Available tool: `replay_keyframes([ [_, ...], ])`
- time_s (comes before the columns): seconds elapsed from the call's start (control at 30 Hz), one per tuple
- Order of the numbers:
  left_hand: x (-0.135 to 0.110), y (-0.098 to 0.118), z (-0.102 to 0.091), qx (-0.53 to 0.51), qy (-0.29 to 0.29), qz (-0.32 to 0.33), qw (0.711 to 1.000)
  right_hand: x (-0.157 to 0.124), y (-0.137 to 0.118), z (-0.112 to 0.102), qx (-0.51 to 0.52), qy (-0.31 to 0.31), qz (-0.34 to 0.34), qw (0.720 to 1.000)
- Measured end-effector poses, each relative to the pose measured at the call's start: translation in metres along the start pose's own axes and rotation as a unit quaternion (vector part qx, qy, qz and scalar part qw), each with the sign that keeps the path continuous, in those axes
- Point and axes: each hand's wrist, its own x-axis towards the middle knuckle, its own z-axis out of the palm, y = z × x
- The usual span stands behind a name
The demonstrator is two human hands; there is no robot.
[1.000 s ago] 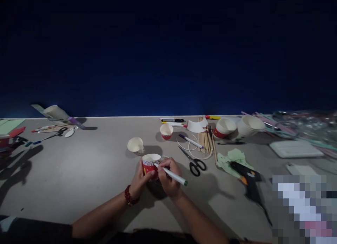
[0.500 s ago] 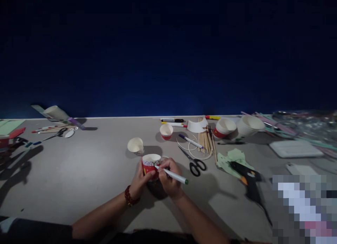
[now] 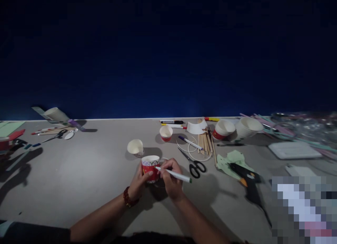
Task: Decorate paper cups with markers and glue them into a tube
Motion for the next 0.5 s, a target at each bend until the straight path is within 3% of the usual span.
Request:
replay_keyframes([
  [0.27,0.0011,0.0006,0.0079,-0.091,-0.021,-0.024,0.995,0.0003,-0.0017,0.0002,0.038,-0.012,-0.016,0.999],
  [0.5,0.0003,0.0001,0.0023,-0.024,-0.004,0.004,1.000,-0.0051,-0.0007,-0.0040,-0.065,-0.034,-0.053,0.996],
])
